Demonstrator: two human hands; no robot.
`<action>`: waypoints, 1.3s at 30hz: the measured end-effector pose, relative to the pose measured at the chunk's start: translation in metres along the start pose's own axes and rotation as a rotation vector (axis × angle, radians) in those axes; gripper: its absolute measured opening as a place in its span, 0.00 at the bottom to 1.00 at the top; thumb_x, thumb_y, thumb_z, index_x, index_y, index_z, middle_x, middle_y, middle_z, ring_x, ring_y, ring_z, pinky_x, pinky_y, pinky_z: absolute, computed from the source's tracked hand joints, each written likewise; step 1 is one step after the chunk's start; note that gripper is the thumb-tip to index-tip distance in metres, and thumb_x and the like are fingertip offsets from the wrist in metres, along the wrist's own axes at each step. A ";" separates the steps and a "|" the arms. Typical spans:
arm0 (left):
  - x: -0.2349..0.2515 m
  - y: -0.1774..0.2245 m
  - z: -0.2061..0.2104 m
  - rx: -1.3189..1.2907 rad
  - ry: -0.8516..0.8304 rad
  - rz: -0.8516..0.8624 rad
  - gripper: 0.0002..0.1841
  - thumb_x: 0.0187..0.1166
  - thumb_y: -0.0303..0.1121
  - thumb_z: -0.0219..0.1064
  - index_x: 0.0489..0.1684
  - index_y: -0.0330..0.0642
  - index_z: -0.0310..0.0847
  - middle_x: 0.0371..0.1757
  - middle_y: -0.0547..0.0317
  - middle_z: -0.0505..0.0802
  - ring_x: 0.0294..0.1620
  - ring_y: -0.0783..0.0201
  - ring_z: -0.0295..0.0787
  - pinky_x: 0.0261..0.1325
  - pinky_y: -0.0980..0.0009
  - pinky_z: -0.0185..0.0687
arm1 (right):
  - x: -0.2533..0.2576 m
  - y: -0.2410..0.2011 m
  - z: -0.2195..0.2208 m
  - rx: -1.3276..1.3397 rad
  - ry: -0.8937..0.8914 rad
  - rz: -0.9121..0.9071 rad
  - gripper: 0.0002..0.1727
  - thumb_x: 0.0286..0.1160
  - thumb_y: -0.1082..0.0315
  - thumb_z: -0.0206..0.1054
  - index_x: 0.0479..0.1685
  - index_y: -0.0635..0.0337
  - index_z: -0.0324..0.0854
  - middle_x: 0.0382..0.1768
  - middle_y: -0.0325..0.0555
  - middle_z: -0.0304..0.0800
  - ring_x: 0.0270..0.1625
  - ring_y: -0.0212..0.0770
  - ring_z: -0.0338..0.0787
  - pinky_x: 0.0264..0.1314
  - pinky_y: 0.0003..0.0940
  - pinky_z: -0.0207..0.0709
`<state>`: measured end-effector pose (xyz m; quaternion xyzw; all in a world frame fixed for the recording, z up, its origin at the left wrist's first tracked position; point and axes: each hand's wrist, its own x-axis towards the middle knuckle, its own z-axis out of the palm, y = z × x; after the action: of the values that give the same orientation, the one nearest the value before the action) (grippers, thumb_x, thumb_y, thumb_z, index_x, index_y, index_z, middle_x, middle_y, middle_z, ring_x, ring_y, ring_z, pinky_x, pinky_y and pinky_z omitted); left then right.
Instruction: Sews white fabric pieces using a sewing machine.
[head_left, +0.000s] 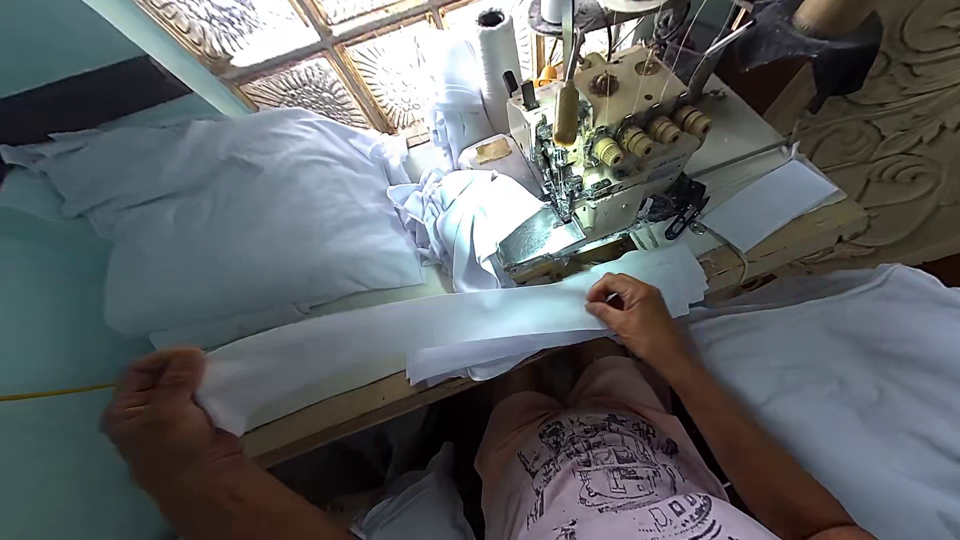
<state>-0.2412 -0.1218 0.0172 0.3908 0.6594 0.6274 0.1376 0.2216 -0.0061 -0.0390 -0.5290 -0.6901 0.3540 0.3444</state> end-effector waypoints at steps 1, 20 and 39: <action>0.003 0.011 0.004 0.001 0.007 0.053 0.08 0.83 0.23 0.57 0.44 0.48 0.79 0.36 0.81 0.89 0.37 0.85 0.87 0.45 0.84 0.85 | 0.001 -0.002 0.006 -0.011 -0.017 -0.014 0.03 0.70 0.79 0.72 0.38 0.64 0.90 0.36 0.50 0.88 0.38 0.44 0.87 0.43 0.44 0.82; -0.112 0.030 0.254 0.156 -0.910 0.309 0.05 0.79 0.24 0.68 0.42 0.35 0.90 0.33 0.56 0.95 0.30 0.70 0.92 0.39 0.72 0.90 | -0.007 0.007 0.026 0.026 0.119 -0.198 0.13 0.70 0.82 0.68 0.48 0.63 0.94 0.51 0.54 0.93 0.48 0.44 0.94 0.49 0.39 0.87; -0.083 0.064 0.226 -0.242 -0.897 0.100 0.08 0.71 0.17 0.67 0.36 0.42 0.87 0.39 0.66 0.95 0.41 0.75 0.92 0.49 0.77 0.88 | -0.011 -0.031 0.045 0.201 0.208 -0.459 0.07 0.59 0.74 0.77 0.35 0.66 0.91 0.46 0.50 0.93 0.50 0.33 0.92 0.50 0.23 0.85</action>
<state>-0.0123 -0.0221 0.0116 0.6358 0.4372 0.4746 0.4235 0.1706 -0.0280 -0.0369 -0.3553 -0.7143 0.2770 0.5355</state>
